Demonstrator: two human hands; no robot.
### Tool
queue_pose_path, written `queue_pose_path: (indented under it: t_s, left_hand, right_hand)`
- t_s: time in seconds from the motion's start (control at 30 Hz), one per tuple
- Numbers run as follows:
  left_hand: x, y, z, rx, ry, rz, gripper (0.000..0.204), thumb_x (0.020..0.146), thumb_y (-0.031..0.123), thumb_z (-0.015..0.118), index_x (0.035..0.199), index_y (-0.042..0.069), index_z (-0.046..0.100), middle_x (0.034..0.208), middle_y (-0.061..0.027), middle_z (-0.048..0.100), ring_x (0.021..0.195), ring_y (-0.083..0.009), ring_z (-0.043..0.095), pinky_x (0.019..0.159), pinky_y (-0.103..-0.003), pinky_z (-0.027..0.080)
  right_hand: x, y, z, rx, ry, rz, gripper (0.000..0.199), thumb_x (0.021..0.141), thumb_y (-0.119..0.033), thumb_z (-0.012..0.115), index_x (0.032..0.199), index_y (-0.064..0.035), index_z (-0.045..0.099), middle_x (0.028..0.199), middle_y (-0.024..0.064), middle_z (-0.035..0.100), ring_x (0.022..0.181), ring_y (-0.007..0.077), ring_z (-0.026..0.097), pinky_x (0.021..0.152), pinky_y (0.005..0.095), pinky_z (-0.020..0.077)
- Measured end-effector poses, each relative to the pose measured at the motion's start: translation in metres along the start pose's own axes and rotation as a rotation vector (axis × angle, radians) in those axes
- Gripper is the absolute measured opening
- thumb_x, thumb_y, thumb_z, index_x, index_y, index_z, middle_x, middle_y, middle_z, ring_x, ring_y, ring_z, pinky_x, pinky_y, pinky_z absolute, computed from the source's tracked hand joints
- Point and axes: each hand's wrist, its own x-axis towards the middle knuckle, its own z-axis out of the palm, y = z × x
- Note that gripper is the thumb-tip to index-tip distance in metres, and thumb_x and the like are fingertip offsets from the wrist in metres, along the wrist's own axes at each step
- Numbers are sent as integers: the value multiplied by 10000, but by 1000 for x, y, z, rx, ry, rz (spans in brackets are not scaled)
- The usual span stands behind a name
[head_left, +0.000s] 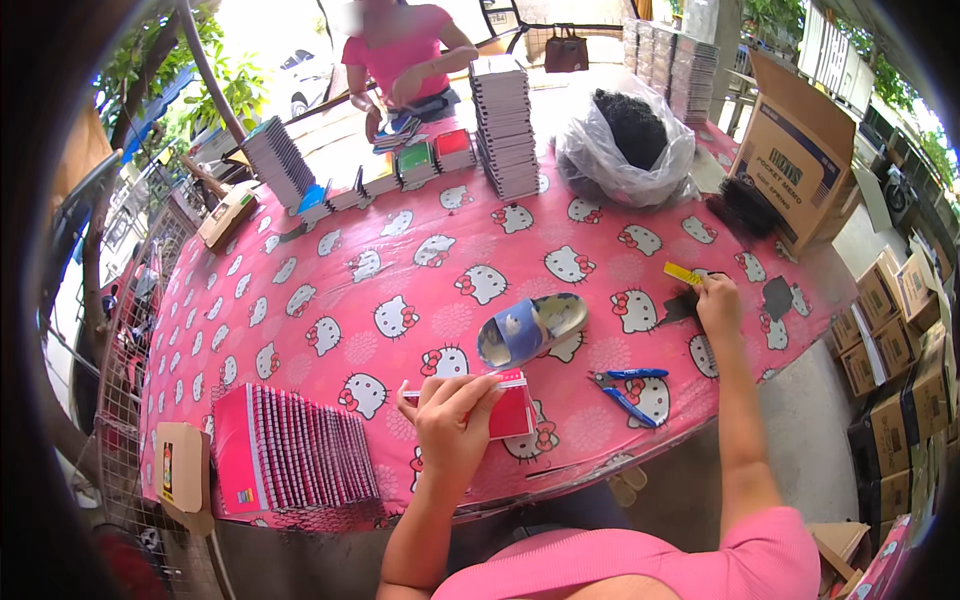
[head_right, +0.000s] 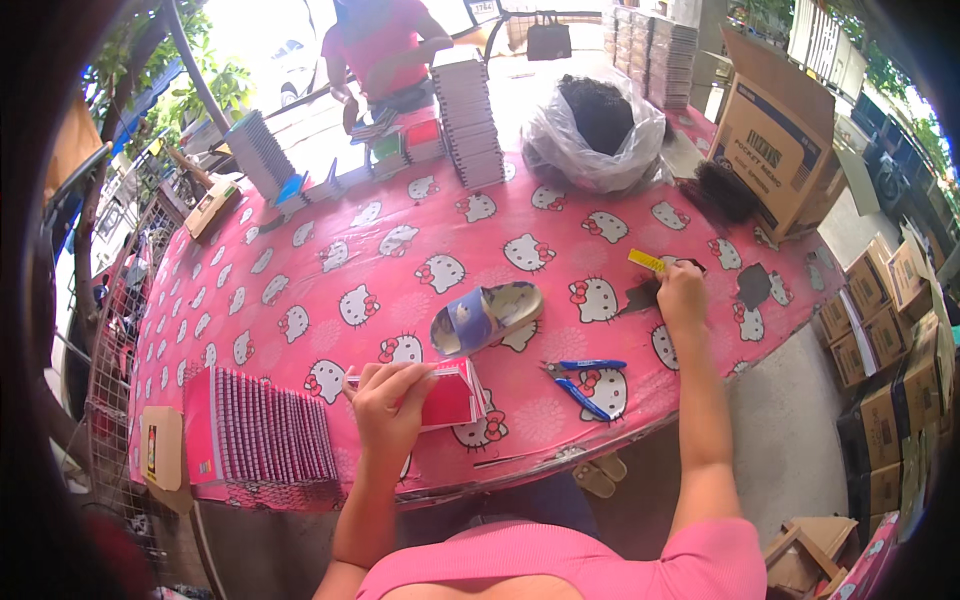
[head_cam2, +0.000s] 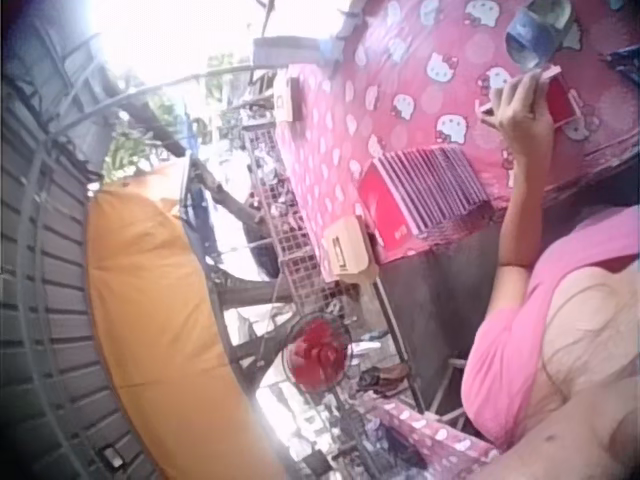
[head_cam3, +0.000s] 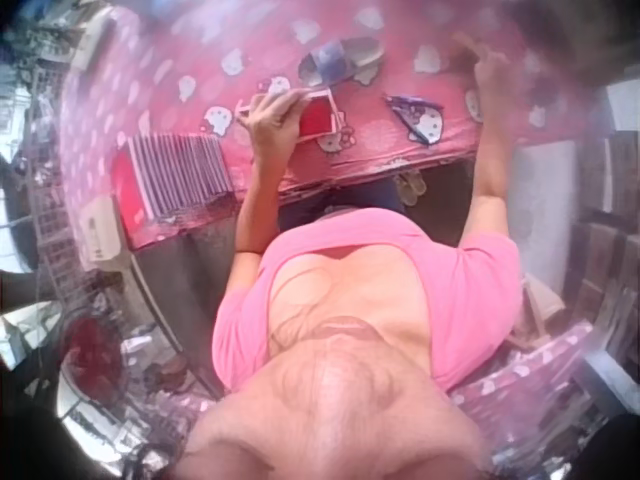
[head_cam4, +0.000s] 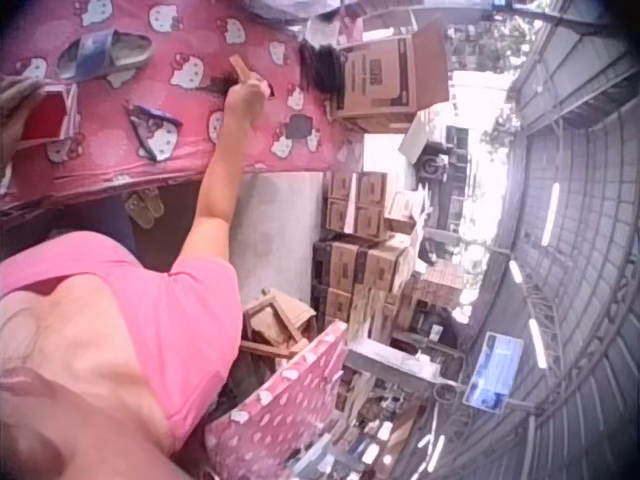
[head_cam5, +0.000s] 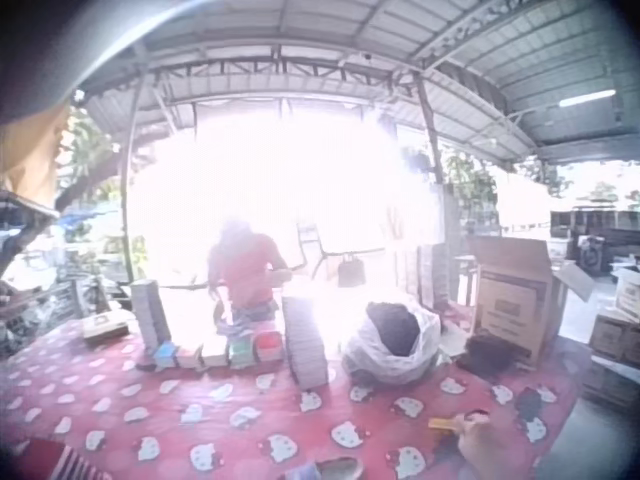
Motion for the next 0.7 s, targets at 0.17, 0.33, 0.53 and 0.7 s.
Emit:
queue_pose_path:
  t_s: [0.17, 0.33, 0.53, 0.7]
  left_hand:
    - [1, 6, -4, 26, 22, -28, 153, 749, 137, 764, 894, 97, 742, 872, -3, 701, 811, -165, 574, 916, -303, 349]
    - [-2, 1, -2, -41, 33, -7, 179, 731, 139, 781, 895, 79, 739, 881, -25, 700, 825, -179, 580, 855, -317, 405]
    - [-2, 1, -3, -42, 37, 17, 178, 723, 136, 787, 881, 70, 740, 873, -41, 700, 822, -189, 584, 800, -314, 435]
    - [-4, 2, -6, -37, 23, -3, 174, 725, 153, 789, 881, 88, 746, 862, -28, 701, 817, -181, 585, 857, -339, 401]
  right_hand:
    - [-22, -116, -37, 354, -8, -323, 142, 824, -63, 630, 931, -83, 721, 860, 119, 663, 803, 271, 650, 697, 374, 524]
    - [-60, -212, -91, 1086, -416, -327, 242, 770, 39, 709, 1003, -30, 712, 848, 80, 666, 751, 145, 645, 643, 261, 517]
    - [-54, -222, -91, 1085, -375, -342, 209, 732, 21, 754, 932, -15, 706, 855, 65, 651, 778, 145, 641, 644, 259, 509]
    - [-47, -233, -106, 1033, -551, -405, 212, 713, 18, 761, 913, -24, 704, 846, 55, 640, 785, 143, 629, 667, 271, 490]
